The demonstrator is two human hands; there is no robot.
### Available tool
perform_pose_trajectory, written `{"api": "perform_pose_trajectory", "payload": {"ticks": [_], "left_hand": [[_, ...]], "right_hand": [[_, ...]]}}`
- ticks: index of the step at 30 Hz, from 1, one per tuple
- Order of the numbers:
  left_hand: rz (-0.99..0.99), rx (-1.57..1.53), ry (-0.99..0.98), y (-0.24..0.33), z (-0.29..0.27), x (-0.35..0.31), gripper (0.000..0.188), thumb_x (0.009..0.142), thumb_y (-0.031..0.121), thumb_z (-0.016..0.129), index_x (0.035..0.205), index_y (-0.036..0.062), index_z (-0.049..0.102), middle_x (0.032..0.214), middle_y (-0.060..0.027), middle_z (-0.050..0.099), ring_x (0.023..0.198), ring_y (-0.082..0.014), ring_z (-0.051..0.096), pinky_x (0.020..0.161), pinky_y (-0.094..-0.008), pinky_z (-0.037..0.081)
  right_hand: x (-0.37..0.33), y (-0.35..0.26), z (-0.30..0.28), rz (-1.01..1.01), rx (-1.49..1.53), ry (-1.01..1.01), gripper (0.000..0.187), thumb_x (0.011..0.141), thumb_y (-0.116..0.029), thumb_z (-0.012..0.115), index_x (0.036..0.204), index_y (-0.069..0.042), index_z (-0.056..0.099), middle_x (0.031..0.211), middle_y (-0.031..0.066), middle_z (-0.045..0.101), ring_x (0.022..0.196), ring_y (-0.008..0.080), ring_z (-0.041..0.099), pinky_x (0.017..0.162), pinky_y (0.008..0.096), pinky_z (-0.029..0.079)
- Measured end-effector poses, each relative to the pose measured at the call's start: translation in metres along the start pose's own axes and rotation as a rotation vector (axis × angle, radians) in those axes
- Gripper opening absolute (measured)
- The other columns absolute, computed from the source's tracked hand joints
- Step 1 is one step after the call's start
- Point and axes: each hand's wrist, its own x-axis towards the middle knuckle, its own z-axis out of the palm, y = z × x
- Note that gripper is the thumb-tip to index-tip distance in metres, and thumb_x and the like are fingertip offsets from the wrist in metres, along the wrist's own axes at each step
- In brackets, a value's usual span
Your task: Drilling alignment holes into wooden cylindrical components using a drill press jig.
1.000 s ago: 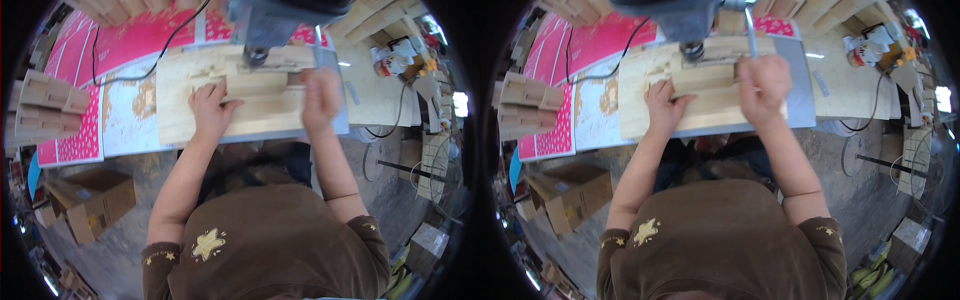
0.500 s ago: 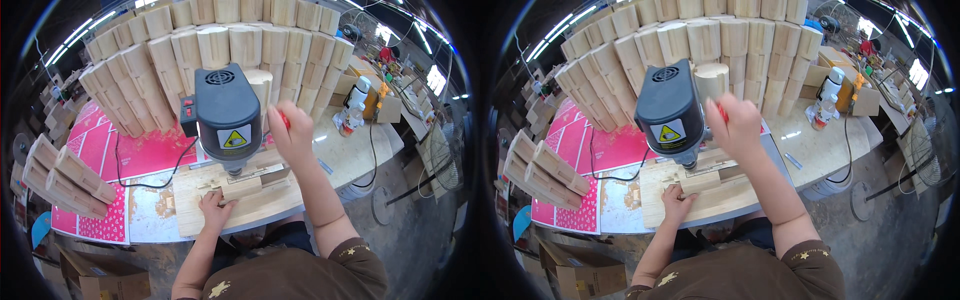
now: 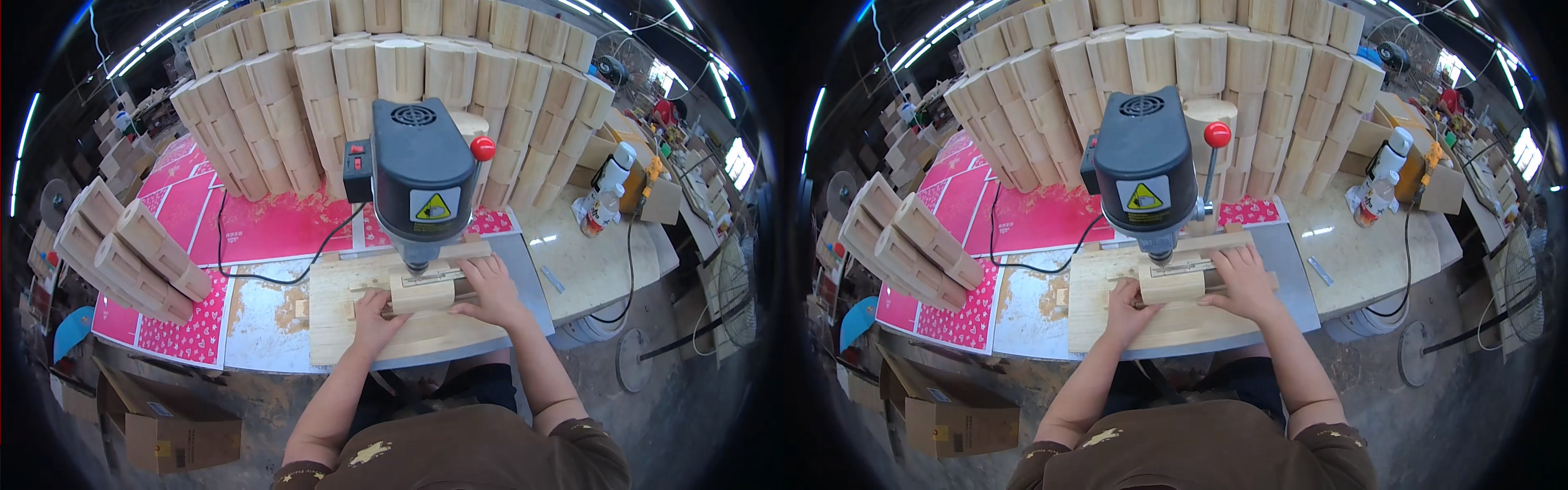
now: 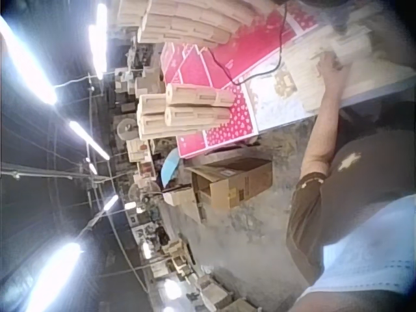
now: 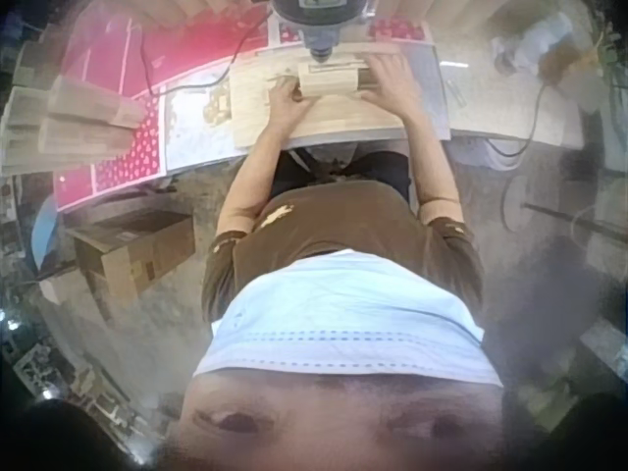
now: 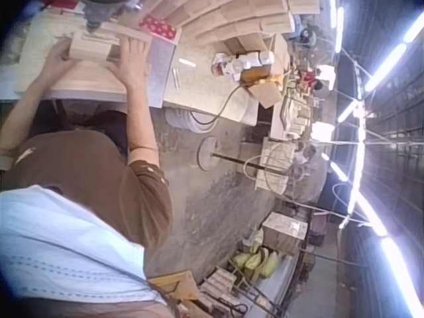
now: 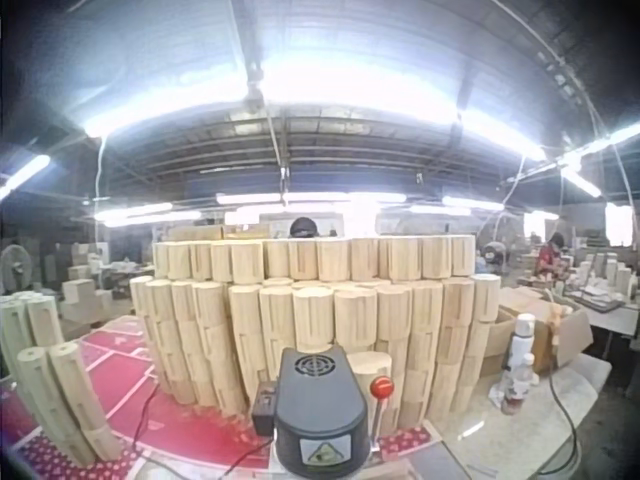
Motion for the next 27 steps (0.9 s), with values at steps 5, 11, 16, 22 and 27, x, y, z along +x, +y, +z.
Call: {"api": "perform_pose_trajectory", "payload": {"ticks": [5,11,16,22,27], "left_hand": [[-0.001,-0.149,-0.036,0.007,-0.022,-0.010,0.032,0.060,0.008,0.078,0.088,0.0046,0.063,0.083,-0.0070,0.055,0.077,-0.0224,0.057,0.068,-0.0311,0.047],[0.027,-0.037,0.073,0.000,-0.077,-0.040,0.026,0.058,0.006,0.076,0.076,0.0035,0.058,0.078,-0.0067,0.054,0.073,-0.0208,0.055,0.067,-0.0282,0.045],[-0.060,-0.026,0.000,-0.004,-0.117,-0.052,0.025,0.057,0.006,0.075,0.071,0.0039,0.055,0.072,-0.0034,0.051,0.068,-0.0160,0.050,0.063,-0.0255,0.042],[-0.181,-0.192,-0.045,0.024,-0.169,-0.055,0.022,0.064,0.006,0.078,0.071,0.0053,0.058,0.067,0.0034,0.052,0.058,-0.0040,0.045,0.051,-0.0198,0.035],[-0.610,-0.436,0.092,0.034,-0.157,-0.053,0.023,0.073,0.019,0.075,0.072,0.0018,0.060,0.063,-0.0013,0.057,0.051,-0.0035,0.047,0.045,-0.0177,0.034]], "right_hand": [[-0.005,0.000,0.015,0.006,0.043,0.026,0.057,0.060,-0.030,0.077,0.107,-0.009,0.053,0.096,0.0079,0.052,0.096,0.0294,0.048,0.087,0.0424,0.034],[-0.007,0.007,0.021,-0.012,0.040,0.003,0.041,0.061,-0.019,0.075,0.093,-0.008,0.052,0.088,0.0083,0.052,0.090,0.0297,0.048,0.085,0.0412,0.034],[-0.011,0.010,0.024,-0.021,0.044,-0.021,0.037,0.063,-0.022,0.074,0.090,-0.009,0.053,0.088,0.0068,0.054,0.089,0.0279,0.050,0.084,0.0407,0.034],[-0.012,0.015,0.005,0.043,0.028,-0.035,0.037,0.064,-0.020,0.074,0.091,-0.008,0.053,0.087,0.0064,0.054,0.087,0.0284,0.050,0.084,0.0406,0.034],[-0.013,0.003,0.011,-0.037,0.106,-0.034,0.034,0.065,-0.016,0.073,0.090,-0.007,0.052,0.087,0.0076,0.054,0.086,0.0292,0.049,0.083,0.0410,0.035]]}}
